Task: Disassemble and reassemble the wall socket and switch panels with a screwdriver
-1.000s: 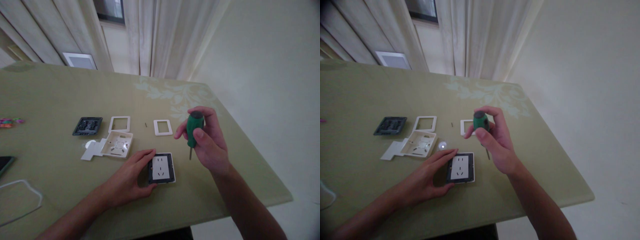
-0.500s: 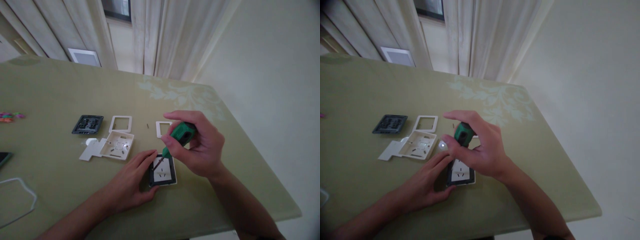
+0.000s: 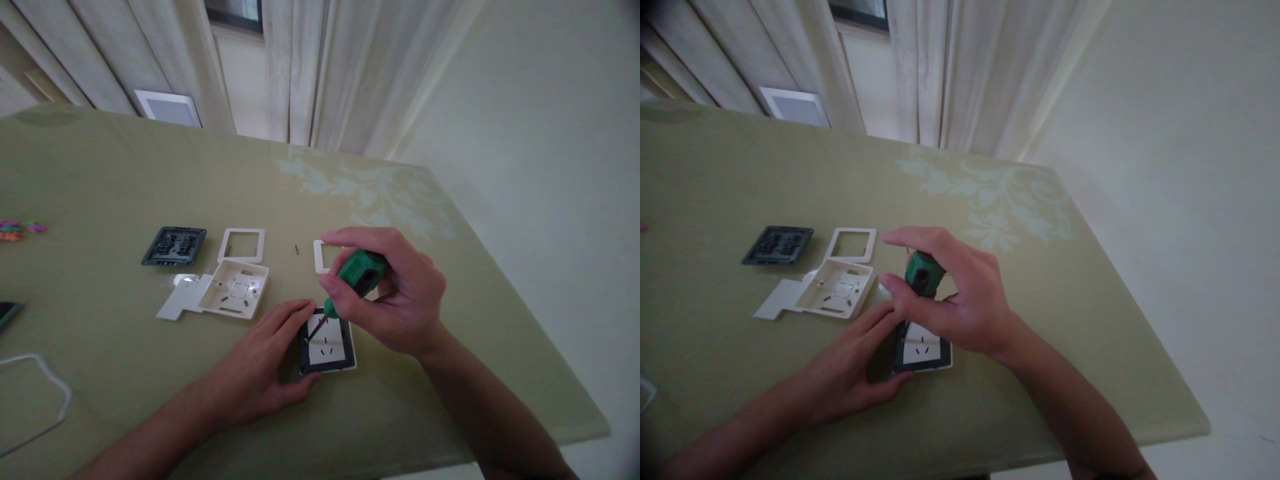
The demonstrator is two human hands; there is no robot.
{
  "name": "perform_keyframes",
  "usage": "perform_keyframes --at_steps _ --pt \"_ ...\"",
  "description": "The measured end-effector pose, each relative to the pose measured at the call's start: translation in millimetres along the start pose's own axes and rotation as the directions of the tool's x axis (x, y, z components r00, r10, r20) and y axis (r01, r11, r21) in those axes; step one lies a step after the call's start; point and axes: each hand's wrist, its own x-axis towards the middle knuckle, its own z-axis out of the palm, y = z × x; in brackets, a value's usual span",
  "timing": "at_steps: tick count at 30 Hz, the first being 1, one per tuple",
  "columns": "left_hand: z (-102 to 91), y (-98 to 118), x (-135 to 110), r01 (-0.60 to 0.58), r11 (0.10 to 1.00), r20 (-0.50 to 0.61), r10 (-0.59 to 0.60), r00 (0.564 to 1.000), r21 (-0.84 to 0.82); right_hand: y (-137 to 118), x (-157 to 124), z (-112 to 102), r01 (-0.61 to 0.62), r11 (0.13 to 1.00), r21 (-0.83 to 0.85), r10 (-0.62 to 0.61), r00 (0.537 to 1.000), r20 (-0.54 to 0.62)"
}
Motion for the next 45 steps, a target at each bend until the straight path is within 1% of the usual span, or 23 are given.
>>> perform_keyframes --at_steps 5,10,13,15,20,26,32,37,40,45 --pt "0.0 -0.1 0.0 -0.006 1.0 0.009 0.006 1.0 0.0 -2.5 0.8 -3.0 0.028 0.999 0.019 -0.027 0.999 -0.025" --pt "-0.5 0.5 1.4 -0.005 1.0 0.002 0.005 1.0 -0.025 -1.2 0.4 -1.2 0.029 0.999 0.028 -0.029 1.0 0.007" --pt "-1.9 1.1 2.7 -0.004 0.999 0.002 0.004 1.0 -0.037 0.0 -0.1 0.4 0.04 0.999 0.031 -0.041 0.999 0.005" --pt "-2.9 1.6 3.4 -0.003 0.999 0.004 0.003 1.0 -0.042 0.5 -0.6 1.2 0.07 0.997 0.036 -0.07 0.998 0.0" --pt "-4.0 2.4 3.8 0.017 0.998 0.024 -0.016 1.0 -0.057 -0.3 -1.4 2.6 0.206 0.972 0.112 -0.204 0.979 -0.029" --pt "-1.4 -1.1 3.8 -0.01 0.998 0.006 0.01 1.0 -0.059 -3.5 -1.2 2.4 0.222 0.967 0.126 -0.221 0.975 -0.022" --pt "-2.9 -0.4 3.4 0.011 0.998 0.033 -0.009 0.999 -0.066 -7.2 0.5 0.6 0.285 0.951 0.119 -0.29 0.957 0.023" --pt "-3.6 1.1 4.5 -0.008 0.996 0.018 0.01 1.0 -0.083 -9.9 -1.2 0.1 0.275 0.957 0.097 -0.281 0.958 0.053" --pt "-4.3 2.0 5.6 -0.013 0.996 0.017 0.014 1.0 -0.087 -8.9 -1.4 0.7 0.314 0.944 0.1 -0.318 0.948 0.028" --pt "-6.2 4.2 7.0 0.005 0.995 0.024 -0.003 1.0 -0.103 -7.7 1.2 0.4 0.342 0.931 0.125 -0.35 0.936 0.047"
